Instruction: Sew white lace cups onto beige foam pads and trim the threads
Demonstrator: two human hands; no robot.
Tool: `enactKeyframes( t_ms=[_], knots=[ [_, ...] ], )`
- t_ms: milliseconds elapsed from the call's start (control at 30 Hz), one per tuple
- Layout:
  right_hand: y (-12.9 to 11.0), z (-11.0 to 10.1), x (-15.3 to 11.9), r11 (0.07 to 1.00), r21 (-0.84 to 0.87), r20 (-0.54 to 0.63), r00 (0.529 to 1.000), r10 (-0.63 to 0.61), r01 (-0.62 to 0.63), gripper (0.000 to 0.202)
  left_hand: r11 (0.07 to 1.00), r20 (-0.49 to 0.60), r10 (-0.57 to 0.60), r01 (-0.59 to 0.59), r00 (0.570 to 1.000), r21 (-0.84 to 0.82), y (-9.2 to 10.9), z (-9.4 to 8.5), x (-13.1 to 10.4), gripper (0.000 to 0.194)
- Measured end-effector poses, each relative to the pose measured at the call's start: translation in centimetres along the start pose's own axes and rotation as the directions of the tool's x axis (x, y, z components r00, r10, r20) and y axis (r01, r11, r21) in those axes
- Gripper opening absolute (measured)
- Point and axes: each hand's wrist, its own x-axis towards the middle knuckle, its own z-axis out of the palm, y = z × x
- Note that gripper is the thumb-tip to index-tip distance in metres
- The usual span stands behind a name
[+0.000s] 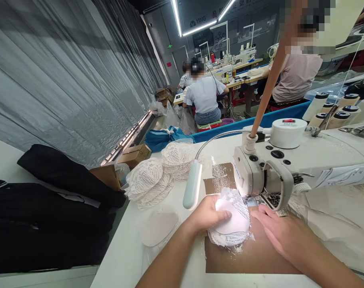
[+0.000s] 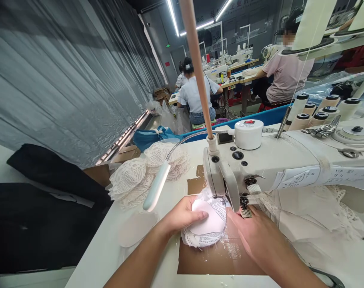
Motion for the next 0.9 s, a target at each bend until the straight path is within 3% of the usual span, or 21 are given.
enactKeyframes(
  t_ms=[167, 300, 433, 733, 900],
  knots=[
    [-0.6, 0.3, 0.1, 0.999, 0.024, -0.032, 0.999, 0.032, -0.031, 0.030, 1.000, 0.004, -0.020, 0.020, 1.000, 0.015, 0.0, 0.1, 0.0, 0.046],
    [-1.6, 0.0, 0.8, 0.997, 0.073, 0.044, 0.999, -0.021, 0.018, 0.043, 1.000, 0.007, -0.008, 0.008, 1.000, 0.015, 0.0, 0.2, 0.1, 0.050],
    [-1.8, 0.0, 1.0, 0.997, 0.082, 0.068, 0.998, -0.001, -0.004, 0.043, 0.999, 0.001, -0.002, 0.002, 1.000, 0.034, 0.1, 0.3, 0.1, 0.051],
    [-1.7, 0.6, 0.7, 0.997, -0.079, 0.058, 0.998, 0.005, 0.000, 0.050, 0.995, -0.084, 0.089, -0.085, 0.993, 0.043, -0.4, 0.3, 0.5, 0.050],
    [-1.1, 0.9, 0.1, 0.999, -0.046, -0.003, 1.000, -0.019, 0.019, 0.047, 0.994, -0.103, 0.101, -0.095, 0.990, 0.062, -0.5, 0.1, 0.7, 0.049]
  ],
)
